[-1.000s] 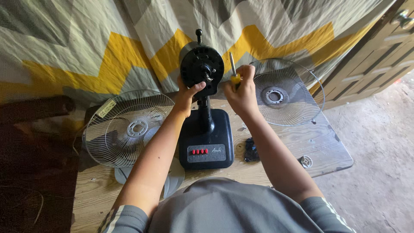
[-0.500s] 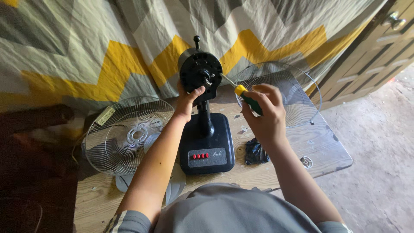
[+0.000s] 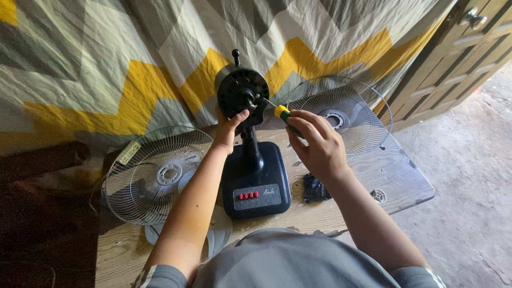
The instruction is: The person uses a screwdriver to loosen and tighten screws on the rear housing of a black electric fan motor. They repeatedly adjust the motor casing and rotate the fan shaft by hand to check movement.
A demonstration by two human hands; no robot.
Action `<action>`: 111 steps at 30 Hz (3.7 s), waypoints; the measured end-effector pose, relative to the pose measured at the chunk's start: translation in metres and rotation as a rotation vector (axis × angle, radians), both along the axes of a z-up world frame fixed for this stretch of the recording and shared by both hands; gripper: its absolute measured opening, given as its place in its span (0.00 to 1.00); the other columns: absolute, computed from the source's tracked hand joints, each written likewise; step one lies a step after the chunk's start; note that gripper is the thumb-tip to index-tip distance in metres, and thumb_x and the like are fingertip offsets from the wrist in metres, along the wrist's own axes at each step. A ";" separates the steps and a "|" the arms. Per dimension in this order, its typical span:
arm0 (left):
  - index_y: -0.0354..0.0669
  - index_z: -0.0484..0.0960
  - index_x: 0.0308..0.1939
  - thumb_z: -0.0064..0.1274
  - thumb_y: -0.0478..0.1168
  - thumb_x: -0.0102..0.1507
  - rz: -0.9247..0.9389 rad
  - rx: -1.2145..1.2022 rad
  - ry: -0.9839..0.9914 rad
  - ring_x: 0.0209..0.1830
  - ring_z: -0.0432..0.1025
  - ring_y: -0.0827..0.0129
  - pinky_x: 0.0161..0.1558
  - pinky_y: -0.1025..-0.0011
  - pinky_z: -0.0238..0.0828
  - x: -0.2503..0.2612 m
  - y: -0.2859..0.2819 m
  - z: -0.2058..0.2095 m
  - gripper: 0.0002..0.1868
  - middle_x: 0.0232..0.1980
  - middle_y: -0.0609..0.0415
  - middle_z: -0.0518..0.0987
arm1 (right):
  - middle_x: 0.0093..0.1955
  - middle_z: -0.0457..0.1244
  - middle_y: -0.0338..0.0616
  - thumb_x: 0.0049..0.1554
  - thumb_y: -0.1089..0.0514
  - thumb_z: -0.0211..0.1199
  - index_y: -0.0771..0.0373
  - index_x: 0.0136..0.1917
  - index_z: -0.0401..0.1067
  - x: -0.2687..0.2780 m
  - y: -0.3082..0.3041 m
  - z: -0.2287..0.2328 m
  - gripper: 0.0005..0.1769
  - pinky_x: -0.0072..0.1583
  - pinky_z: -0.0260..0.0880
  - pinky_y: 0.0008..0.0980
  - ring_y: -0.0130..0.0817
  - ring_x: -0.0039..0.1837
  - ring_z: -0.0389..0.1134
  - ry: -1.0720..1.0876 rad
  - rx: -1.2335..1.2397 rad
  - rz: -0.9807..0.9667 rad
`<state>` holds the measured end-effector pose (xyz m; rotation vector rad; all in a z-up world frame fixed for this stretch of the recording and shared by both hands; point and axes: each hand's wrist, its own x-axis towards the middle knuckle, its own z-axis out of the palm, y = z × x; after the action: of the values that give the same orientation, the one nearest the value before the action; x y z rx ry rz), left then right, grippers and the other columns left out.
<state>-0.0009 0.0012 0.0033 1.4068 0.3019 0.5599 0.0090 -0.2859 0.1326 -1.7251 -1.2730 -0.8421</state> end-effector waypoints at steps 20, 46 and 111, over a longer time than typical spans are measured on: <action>0.50 0.48 0.79 0.70 0.58 0.50 0.013 0.016 -0.051 0.74 0.60 0.58 0.73 0.55 0.54 0.001 -0.002 -0.002 0.62 0.74 0.48 0.64 | 0.59 0.68 0.48 0.58 0.66 0.72 0.65 0.56 0.72 0.003 0.007 0.003 0.15 0.56 0.76 0.38 0.44 0.57 0.73 -0.023 -0.019 0.023; 0.51 0.42 0.80 0.71 0.59 0.48 0.002 -0.014 -0.015 0.75 0.58 0.57 0.74 0.54 0.52 -0.001 -0.002 -0.001 0.67 0.75 0.46 0.62 | 0.58 0.68 0.49 0.58 0.67 0.72 0.65 0.56 0.73 0.002 0.008 -0.011 0.14 0.56 0.77 0.36 0.43 0.57 0.74 0.121 0.047 0.005; 0.53 0.41 0.81 0.69 0.65 0.51 -0.018 0.056 0.021 0.80 0.53 0.53 0.77 0.52 0.46 -0.002 0.006 -0.010 0.67 0.79 0.45 0.58 | 0.49 0.69 0.55 0.58 0.50 0.69 0.55 0.59 0.71 0.100 -0.085 -0.368 0.18 0.56 0.75 0.48 0.58 0.53 0.74 1.009 -0.426 -0.490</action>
<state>-0.0033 0.0069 -0.0062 1.4694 0.2922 0.5427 0.1086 -0.3705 -0.2350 -2.3729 -0.3416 0.1461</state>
